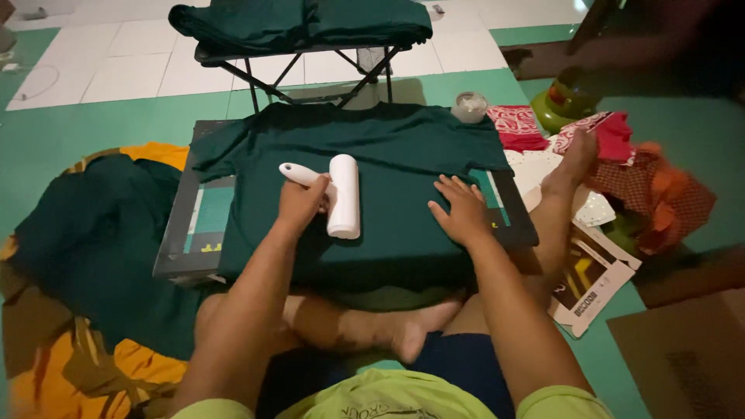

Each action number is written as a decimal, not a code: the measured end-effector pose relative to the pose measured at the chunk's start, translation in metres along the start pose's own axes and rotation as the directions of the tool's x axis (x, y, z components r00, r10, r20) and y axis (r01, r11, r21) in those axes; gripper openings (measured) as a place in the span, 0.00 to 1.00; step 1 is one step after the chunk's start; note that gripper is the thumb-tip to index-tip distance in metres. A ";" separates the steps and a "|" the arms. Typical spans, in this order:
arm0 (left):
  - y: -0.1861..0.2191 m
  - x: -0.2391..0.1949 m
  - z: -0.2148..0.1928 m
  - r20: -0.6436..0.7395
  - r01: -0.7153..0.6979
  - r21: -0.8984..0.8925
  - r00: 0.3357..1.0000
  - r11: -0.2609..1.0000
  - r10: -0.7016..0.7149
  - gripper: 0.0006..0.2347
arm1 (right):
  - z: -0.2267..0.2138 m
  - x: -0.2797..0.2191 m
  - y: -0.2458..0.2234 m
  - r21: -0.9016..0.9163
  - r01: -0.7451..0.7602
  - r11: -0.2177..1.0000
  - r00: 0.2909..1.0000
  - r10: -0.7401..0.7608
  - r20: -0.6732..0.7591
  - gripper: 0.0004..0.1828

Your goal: The person uses a lint roller to clean a dark green shirt laid out on a small table. They roll the device over the fabric, flip the shirt to clean the other side, and continue rolling to remove lint.

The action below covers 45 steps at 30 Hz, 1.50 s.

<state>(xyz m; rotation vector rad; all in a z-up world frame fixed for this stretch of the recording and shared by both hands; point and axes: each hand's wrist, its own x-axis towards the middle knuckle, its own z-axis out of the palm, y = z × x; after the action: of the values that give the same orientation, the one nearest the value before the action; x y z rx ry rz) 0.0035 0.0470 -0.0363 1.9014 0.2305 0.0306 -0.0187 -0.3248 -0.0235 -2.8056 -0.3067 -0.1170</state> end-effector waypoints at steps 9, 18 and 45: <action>-0.044 0.006 -0.070 -0.271 -0.051 0.131 0.959 0.990 0.085 0.19 | -0.002 -0.003 -0.001 0.020 -0.010 1.000 1.000 0.010 0.022 0.29; -0.003 -0.070 -0.171 -0.451 0.222 0.232 0.887 0.947 -0.098 0.26 | 0.008 0.004 0.007 -0.009 0.008 1.000 1.000 -0.008 0.030 0.30; -0.054 -0.057 -0.154 -0.364 -0.012 -0.182 0.930 0.983 -0.056 0.18 | 0.012 0.006 0.008 -0.121 0.052 0.991 0.998 -0.046 0.046 0.31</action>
<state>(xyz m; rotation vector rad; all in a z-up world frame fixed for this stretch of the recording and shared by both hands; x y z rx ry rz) -0.0808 0.1973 -0.0301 1.6987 0.4879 0.3846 -0.0107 -0.3270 -0.0361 -2.9260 -0.3913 -0.0889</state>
